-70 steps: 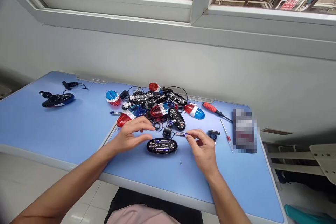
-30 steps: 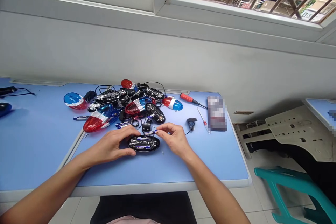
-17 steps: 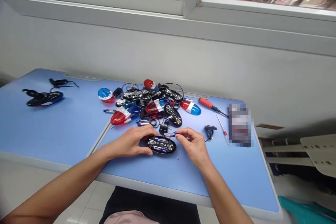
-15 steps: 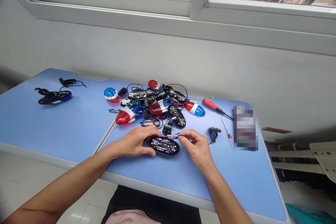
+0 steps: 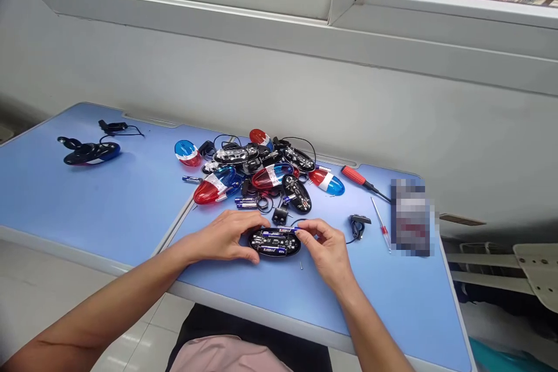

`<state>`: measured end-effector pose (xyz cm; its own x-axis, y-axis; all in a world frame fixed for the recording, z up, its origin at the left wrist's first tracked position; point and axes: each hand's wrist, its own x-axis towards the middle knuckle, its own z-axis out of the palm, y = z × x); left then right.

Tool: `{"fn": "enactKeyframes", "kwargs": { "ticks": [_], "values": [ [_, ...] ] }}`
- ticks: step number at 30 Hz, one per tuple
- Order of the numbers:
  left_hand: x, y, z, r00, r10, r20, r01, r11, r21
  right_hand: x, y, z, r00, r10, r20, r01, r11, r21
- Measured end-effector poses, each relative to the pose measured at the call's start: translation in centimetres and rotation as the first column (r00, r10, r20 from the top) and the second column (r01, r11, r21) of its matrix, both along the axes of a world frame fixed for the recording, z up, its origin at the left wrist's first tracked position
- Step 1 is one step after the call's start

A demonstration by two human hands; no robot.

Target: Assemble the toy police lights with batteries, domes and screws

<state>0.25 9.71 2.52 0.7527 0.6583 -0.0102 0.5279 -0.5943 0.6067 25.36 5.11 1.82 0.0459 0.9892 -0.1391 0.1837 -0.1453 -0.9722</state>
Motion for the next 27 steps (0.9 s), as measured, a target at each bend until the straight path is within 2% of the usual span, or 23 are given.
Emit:
{"fn": "enactKeyframes", "kwargs": {
  "ticks": [10,14,17,20,22,25,27],
  "values": [
    [-0.6,0.3,0.0,0.998,-0.056,0.005,0.056,0.998,-0.02,0.3,0.2,-0.2,1.0,0.005,0.024,-0.005,1.0,0.008],
    [-0.6,0.3,0.2,0.999,-0.049,-0.015,0.049,0.999,-0.017,0.4,0.2,-0.7,0.988,-0.064,0.142,0.054,0.996,0.073],
    [-0.6,0.2,0.2,0.999,-0.047,-0.02,0.046,0.999,-0.015,0.4,0.0,-1.2,0.918,-0.145,0.369,0.069,0.975,0.21],
    [-0.7,0.1,0.4,0.999,-0.044,-0.027,0.043,0.999,-0.033,0.4,-0.3,-1.8,0.783,-0.195,0.59,0.0,0.949,0.314],
    [-0.7,0.0,0.5,0.999,-0.043,-0.031,0.042,0.998,-0.051,0.5,-0.3,-2.2,0.721,-0.202,0.663,-0.047,0.94,0.337],
    [-0.7,0.1,0.8,0.998,-0.052,-0.029,0.049,0.996,-0.073,1.3,-0.2,-2.1,0.733,-0.186,0.654,-0.089,0.927,0.364],
    [-0.8,0.1,1.1,0.998,-0.06,-0.029,0.057,0.994,-0.09,2.2,-0.3,-1.5,0.761,-0.211,0.614,-0.068,0.914,0.399]
  ]
}}
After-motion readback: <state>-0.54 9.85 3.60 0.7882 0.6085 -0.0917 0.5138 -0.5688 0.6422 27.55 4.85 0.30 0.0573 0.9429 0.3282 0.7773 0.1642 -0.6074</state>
